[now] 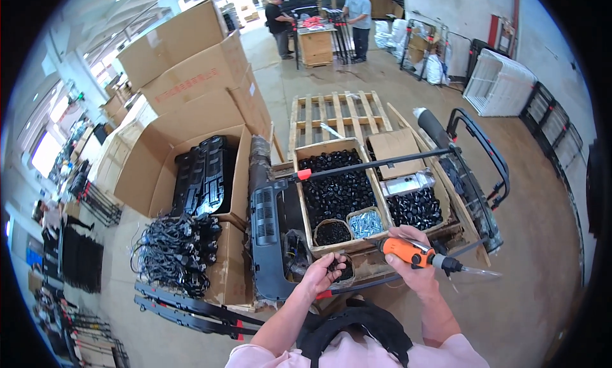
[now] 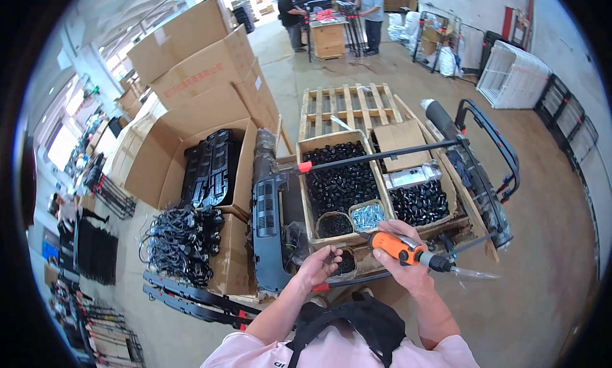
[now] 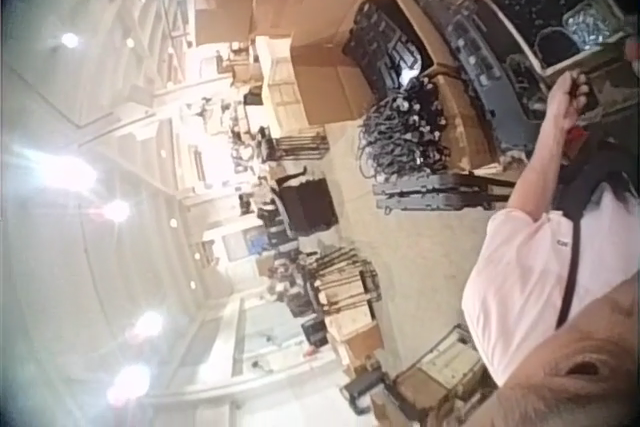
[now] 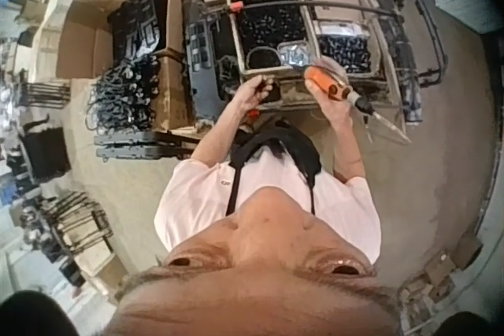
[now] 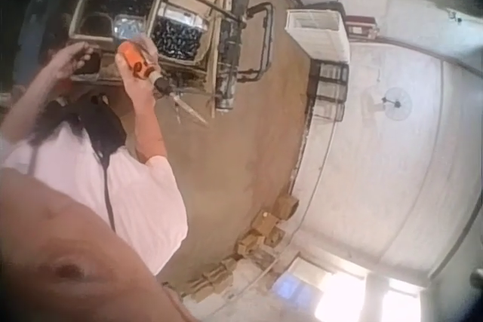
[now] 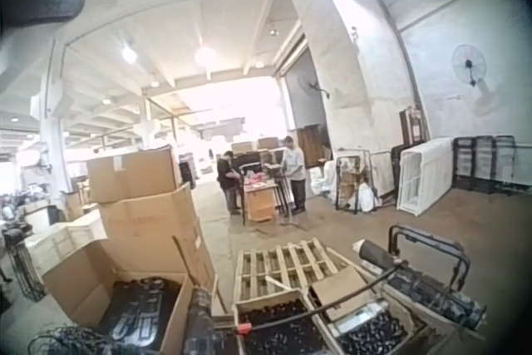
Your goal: Assembling plastic components onto a metal frame using screws and an electric screwdriver in a factory setting.
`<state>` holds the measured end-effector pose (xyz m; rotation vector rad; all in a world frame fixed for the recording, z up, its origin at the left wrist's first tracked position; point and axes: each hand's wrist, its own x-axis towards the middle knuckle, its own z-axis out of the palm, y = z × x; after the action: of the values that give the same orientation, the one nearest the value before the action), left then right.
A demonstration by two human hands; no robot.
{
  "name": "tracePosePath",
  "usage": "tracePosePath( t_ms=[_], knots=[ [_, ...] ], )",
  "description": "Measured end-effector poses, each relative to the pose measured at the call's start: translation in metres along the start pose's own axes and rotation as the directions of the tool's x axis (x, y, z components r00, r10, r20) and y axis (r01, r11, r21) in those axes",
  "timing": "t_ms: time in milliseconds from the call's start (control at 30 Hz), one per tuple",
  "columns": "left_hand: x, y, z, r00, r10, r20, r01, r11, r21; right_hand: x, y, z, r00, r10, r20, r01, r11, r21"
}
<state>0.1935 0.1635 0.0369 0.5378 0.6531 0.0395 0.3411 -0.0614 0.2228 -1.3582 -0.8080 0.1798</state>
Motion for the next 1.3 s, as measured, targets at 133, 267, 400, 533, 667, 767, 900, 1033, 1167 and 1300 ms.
tracePosePath(
  t_ms=[133,267,400,533,667,767,900,1033,1167,1300],
  knots=[
    [-0.008,-0.013,0.002,0.998,0.008,-0.065,-0.017,0.99,-0.137,0.013,0.026,0.007,0.991,0.073,0.114,-0.078,0.996,0.037],
    [-0.012,-0.022,0.017,0.986,0.031,-0.164,-0.069,0.971,-0.228,0.019,0.044,0.008,0.97,0.169,0.173,-0.193,0.972,0.134],
    [-0.018,-0.034,0.018,0.979,0.11,-0.172,-0.159,0.939,-0.304,0.025,0.051,0.014,0.944,0.189,0.27,-0.238,0.958,0.163],
    [-0.032,-0.049,0.021,0.951,0.216,-0.222,-0.276,0.917,-0.287,0.029,0.062,0.02,0.925,0.147,0.349,-0.23,0.951,0.209],
    [-0.051,-0.058,0.03,0.951,0.149,-0.272,-0.214,0.949,-0.23,0.028,0.068,0.022,0.913,0.149,0.379,-0.253,0.937,0.242],
    [-0.057,-0.059,0.033,0.935,0.139,-0.325,-0.232,0.936,-0.266,0.029,0.074,0.024,0.906,0.147,0.397,-0.255,0.939,0.233],
    [-0.063,-0.052,0.031,0.945,0.18,-0.273,-0.256,0.926,-0.279,0.031,0.075,0.03,0.899,0.188,0.396,-0.292,0.931,0.22],
    [-0.059,-0.046,0.03,0.945,0.242,-0.219,-0.291,0.928,-0.234,0.034,0.079,0.031,0.898,0.216,0.384,-0.311,0.928,0.206],
    [-0.046,-0.037,0.023,0.949,0.248,-0.192,-0.287,0.935,-0.21,0.037,0.077,0.038,0.907,0.234,0.351,-0.306,0.938,0.164],
    [-0.038,-0.019,0.019,0.953,0.255,-0.164,-0.284,0.941,-0.186,0.042,0.075,0.05,0.915,0.226,0.335,-0.282,0.95,0.13]
  ],
)
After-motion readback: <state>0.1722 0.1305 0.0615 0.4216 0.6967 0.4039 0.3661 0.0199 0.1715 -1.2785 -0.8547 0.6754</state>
